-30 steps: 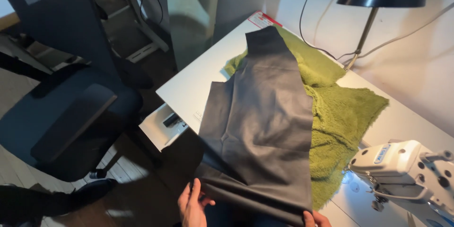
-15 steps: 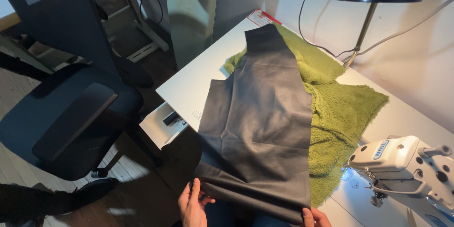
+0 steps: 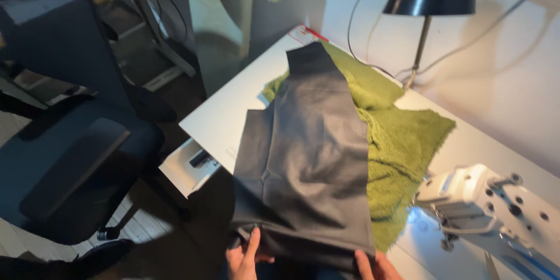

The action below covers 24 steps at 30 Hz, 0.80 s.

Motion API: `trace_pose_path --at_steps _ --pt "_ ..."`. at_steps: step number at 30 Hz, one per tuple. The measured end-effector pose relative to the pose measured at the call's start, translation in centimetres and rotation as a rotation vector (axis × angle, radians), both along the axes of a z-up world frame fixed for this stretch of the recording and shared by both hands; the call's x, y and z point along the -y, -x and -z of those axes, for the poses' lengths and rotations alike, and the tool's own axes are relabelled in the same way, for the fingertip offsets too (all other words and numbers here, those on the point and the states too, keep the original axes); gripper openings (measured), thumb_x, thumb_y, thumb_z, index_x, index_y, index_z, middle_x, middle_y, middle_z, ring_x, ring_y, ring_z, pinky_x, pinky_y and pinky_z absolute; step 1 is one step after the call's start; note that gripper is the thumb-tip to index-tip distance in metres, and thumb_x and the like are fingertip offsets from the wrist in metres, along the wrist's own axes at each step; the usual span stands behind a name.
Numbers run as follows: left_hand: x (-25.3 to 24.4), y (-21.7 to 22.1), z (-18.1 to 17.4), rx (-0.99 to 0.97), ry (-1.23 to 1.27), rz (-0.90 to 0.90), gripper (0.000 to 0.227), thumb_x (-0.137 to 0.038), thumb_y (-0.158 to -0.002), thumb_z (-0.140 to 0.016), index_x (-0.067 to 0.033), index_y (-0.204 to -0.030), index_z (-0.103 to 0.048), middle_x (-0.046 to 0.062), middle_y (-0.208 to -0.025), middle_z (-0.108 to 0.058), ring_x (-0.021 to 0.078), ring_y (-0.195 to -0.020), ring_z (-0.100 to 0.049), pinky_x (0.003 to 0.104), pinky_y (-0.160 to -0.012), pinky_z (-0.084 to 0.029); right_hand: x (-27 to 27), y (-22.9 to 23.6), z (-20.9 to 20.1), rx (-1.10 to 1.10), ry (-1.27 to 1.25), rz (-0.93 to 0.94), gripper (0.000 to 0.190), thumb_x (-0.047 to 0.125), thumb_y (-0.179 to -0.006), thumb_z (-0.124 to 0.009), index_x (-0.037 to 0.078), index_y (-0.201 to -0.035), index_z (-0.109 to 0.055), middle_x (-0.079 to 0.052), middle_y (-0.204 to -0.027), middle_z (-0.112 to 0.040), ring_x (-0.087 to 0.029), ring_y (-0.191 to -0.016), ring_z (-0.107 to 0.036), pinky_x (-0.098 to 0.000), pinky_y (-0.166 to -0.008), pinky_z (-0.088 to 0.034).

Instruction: Sewing a green textured fabric using an industrial sewing machine and inspecting a dark fabric component.

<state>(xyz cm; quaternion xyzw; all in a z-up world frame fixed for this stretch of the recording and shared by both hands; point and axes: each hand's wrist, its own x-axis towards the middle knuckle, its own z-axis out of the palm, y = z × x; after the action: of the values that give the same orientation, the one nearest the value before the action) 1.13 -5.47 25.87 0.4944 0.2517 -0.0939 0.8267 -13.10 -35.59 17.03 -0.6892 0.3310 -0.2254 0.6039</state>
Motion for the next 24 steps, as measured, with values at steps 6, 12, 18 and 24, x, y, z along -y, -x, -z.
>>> trace_pose_path --at_steps 6,12,18,24 --pt "-0.2 -0.3 0.4 0.27 0.049 -0.189 0.021 -0.013 -0.092 -0.074 0.0013 -0.099 -0.061 0.016 -0.076 -0.068 0.0247 -0.064 -0.069 0.042 -0.055 -0.059 -3.7 -3.8 -15.1 0.06 -0.121 -0.008 0.008 0.005 -0.088 -0.072 -0.002 -0.088 -0.072 -0.012 -0.052 -0.067 -0.02 -0.033 -0.059 -0.0307 -0.032 -0.043" --pt "0.2 -0.5 0.2 0.102 0.043 0.048 0.026 -0.013 -0.087 -0.078 0.0062 -0.101 -0.066 0.017 -0.087 -0.071 0.0254 -0.08 -0.072 0.045 -0.069 -0.064 -2.5 -3.8 -10.0 0.08 -0.156 -0.064 0.015 0.003 -0.085 -0.071 -0.001 -0.099 -0.073 -0.013 -0.068 -0.075 -0.018 -0.047 -0.066 -0.0284 -0.044 -0.048" --pt "0.5 -2.2 -9.3 0.341 0.413 -0.014 0.036 -0.014 -0.088 -0.075 0.0005 -0.12 -0.065 0.016 -0.111 -0.071 0.0266 -0.1 -0.068 0.043 -0.087 -0.056 0.6 -2.4 -4.8 0.278 -0.222 -0.429 0.027 0.01 -0.091 -0.066 -0.001 -0.116 -0.067 -0.016 -0.074 -0.081 -0.016 -0.06 -0.072 -0.0277 -0.058 -0.057" --pt "1.0 -5.9 -18.8 0.501 0.643 0.074 0.035 -0.016 -0.099 -0.066 -0.0076 -0.133 -0.063 0.01 -0.129 -0.068 0.0239 -0.118 -0.065 0.043 -0.102 -0.052 0.3 1.9 -4.2 0.133 -0.292 -0.406 0.027 0.01 -0.092 -0.066 -0.003 -0.116 -0.069 -0.019 -0.07 -0.079 -0.015 -0.055 -0.067 -0.0277 -0.057 -0.056"
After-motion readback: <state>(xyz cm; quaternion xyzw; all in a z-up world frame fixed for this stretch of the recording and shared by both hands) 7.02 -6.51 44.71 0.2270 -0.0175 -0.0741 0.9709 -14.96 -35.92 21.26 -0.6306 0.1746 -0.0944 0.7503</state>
